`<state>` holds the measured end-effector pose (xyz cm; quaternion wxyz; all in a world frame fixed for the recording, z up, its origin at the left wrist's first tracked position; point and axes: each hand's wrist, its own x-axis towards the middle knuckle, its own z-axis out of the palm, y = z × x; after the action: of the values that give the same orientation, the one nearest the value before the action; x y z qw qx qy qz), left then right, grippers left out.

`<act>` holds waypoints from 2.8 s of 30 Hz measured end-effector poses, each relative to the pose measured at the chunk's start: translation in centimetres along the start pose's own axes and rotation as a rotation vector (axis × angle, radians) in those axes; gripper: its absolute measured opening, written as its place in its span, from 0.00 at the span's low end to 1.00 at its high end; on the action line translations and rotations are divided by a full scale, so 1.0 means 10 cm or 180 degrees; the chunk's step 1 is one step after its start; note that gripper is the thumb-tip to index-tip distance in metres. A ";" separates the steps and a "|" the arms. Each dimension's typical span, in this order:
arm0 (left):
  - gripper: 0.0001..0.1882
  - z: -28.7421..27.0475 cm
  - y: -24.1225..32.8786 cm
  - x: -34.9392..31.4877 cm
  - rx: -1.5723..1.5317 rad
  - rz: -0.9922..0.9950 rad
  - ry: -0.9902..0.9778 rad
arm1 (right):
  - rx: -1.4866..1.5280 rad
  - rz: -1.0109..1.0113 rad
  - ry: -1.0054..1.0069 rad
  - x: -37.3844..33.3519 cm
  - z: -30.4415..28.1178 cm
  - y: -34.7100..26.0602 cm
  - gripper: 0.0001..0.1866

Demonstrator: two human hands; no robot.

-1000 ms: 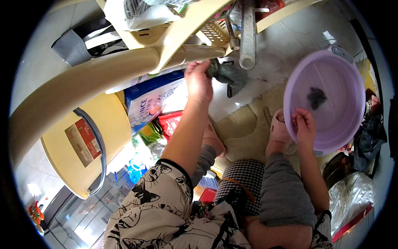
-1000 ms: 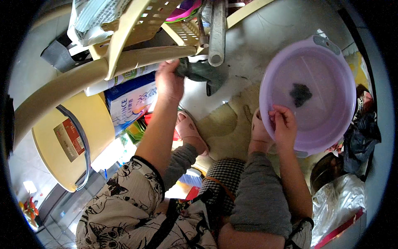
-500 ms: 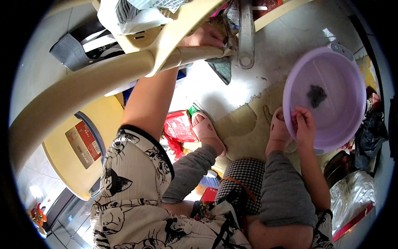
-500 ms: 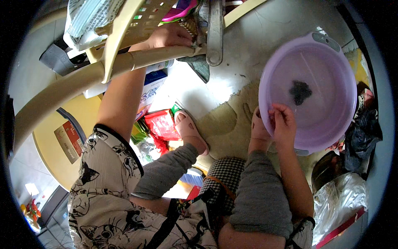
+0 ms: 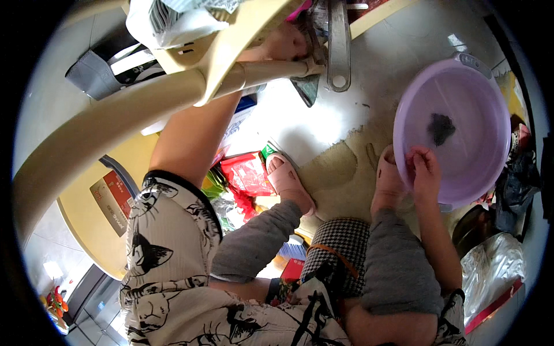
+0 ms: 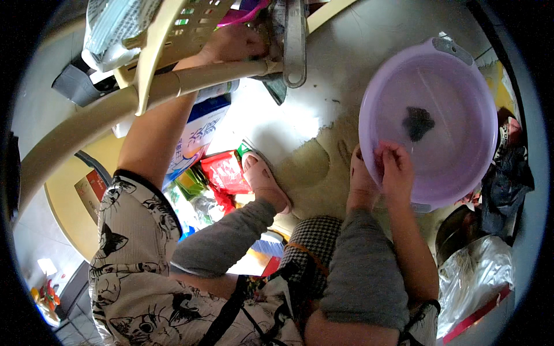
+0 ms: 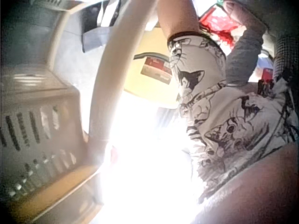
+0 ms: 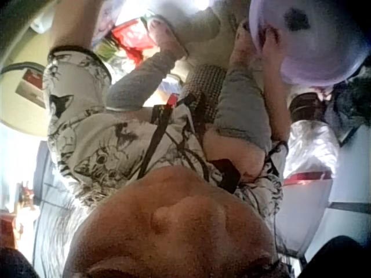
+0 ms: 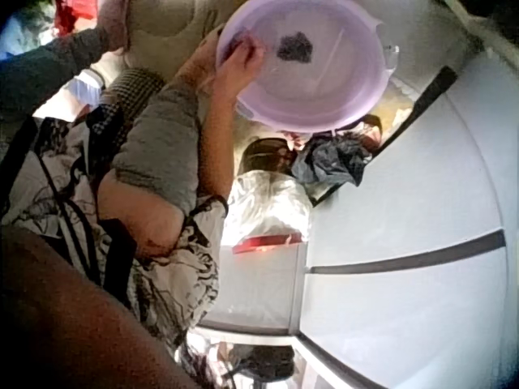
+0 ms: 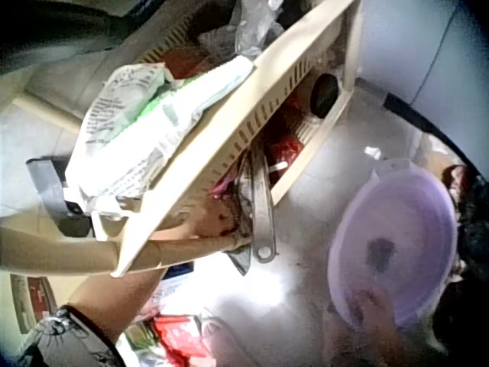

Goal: The person wipes a floor surface and the area under a shelf by hand with a cloth. They repeatedly rinse the cloth in a basin of water and continue wiping different sections of the tiled floor.

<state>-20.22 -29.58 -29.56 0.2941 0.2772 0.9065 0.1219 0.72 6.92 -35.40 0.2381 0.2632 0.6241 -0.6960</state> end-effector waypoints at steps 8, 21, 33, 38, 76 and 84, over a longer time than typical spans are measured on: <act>0.20 -0.08 -0.19 -0.03 0.0593 0.1297 0.0067 | 0.0223 0.0111 -0.0093 -0.02 0.07 -0.05 0.08; 0.14 -0.10 0.07 0.15 -0.1502 0.0034 -0.0655 | 0.0108 0.0037 -0.0002 -0.02 -0.02 -0.13 0.09; 0.17 -0.11 0.30 0.27 -0.0154 -0.1157 -0.0858 | 0.0157 0.0008 -0.0085 0.01 0.02 0.00 0.09; 0.19 -0.05 0.24 0.24 -0.0476 -0.1213 -0.1051 | 0.0296 0.0035 -0.0089 0.02 0.06 -0.01 0.09; 0.08 -0.30 0.31 0.01 -0.1101 0.2168 0.0505 | 0.0285 0.0075 -0.0031 0.03 0.02 -0.06 0.09; 0.09 -0.18 0.26 0.02 -0.0924 -0.0283 -0.0057 | 0.0066 -0.0040 0.0029 0.02 0.00 -0.08 0.09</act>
<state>-20.33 -27.44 -27.25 0.3444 0.1923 0.8881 0.2360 0.04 6.99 -34.90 0.2282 0.2648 0.6197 -0.7027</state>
